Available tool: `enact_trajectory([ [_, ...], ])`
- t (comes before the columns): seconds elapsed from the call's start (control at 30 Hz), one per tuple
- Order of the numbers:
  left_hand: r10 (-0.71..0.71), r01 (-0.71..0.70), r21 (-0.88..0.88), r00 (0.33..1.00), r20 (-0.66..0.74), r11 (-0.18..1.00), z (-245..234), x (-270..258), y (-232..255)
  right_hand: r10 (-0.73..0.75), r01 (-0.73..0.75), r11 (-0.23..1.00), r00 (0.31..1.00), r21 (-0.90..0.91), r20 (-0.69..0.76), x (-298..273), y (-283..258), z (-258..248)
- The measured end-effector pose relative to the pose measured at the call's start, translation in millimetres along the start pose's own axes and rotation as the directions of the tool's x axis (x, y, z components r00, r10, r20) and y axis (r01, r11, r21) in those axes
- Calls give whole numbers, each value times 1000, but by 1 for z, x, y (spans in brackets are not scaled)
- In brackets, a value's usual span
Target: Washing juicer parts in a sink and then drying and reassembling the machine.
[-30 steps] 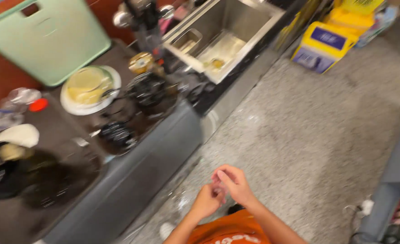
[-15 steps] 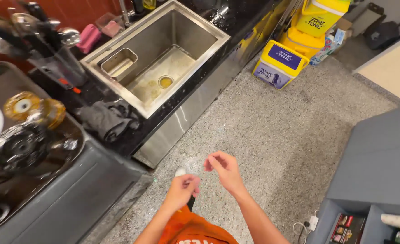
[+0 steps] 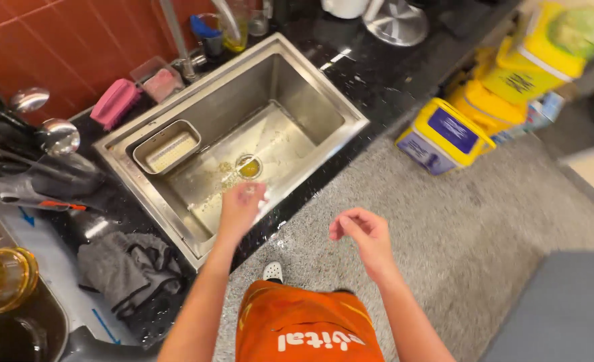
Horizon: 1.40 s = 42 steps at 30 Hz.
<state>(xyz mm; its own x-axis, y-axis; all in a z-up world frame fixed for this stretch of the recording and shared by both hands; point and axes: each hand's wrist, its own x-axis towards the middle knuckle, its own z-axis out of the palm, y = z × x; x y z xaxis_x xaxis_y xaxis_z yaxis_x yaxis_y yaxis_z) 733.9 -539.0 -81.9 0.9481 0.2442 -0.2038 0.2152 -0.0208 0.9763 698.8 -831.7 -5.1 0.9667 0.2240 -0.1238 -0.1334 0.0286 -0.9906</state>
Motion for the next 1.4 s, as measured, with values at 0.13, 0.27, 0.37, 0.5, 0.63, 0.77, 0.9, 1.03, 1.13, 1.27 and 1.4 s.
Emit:
enact_trajectory([
  [0.13,308,-313,-6,937,-165,950,-10,128,-2,53,-61,994,995,87,90,106,-9,-6],
  [0.27,526,-471,237,785,-327,850,-32,254,14,60,-112,980,953,163,295,232,1,-2],
  [0.37,522,-430,300,747,-412,852,-42,323,12,109,-201,962,903,185,415,312,10,13],
  [0.5,418,-383,176,762,-495,907,-41,384,28,275,-410,899,802,155,530,400,31,39],
  [0.63,345,-368,77,750,-564,927,-33,390,6,402,-597,795,648,105,647,455,71,59],
  [0.77,475,-417,232,728,-494,879,-35,372,12,538,-740,667,558,87,632,494,114,76],
  [0.9,505,-292,449,714,-485,845,-11,327,13,592,-831,523,513,187,621,487,117,110],
  [1.03,587,-218,554,449,-674,803,48,321,2,654,-845,493,517,208,552,493,151,134],
  [1.13,10,-98,-33,413,-911,995,91,330,-1,544,-833,490,523,258,656,496,176,136],
  [1.27,-229,1,-273,550,-804,962,105,347,-37,447,-802,544,527,248,723,512,203,115],
  [1.4,-128,-105,-388,839,-529,915,78,348,-51,555,-825,514,529,235,642,534,214,103],
])
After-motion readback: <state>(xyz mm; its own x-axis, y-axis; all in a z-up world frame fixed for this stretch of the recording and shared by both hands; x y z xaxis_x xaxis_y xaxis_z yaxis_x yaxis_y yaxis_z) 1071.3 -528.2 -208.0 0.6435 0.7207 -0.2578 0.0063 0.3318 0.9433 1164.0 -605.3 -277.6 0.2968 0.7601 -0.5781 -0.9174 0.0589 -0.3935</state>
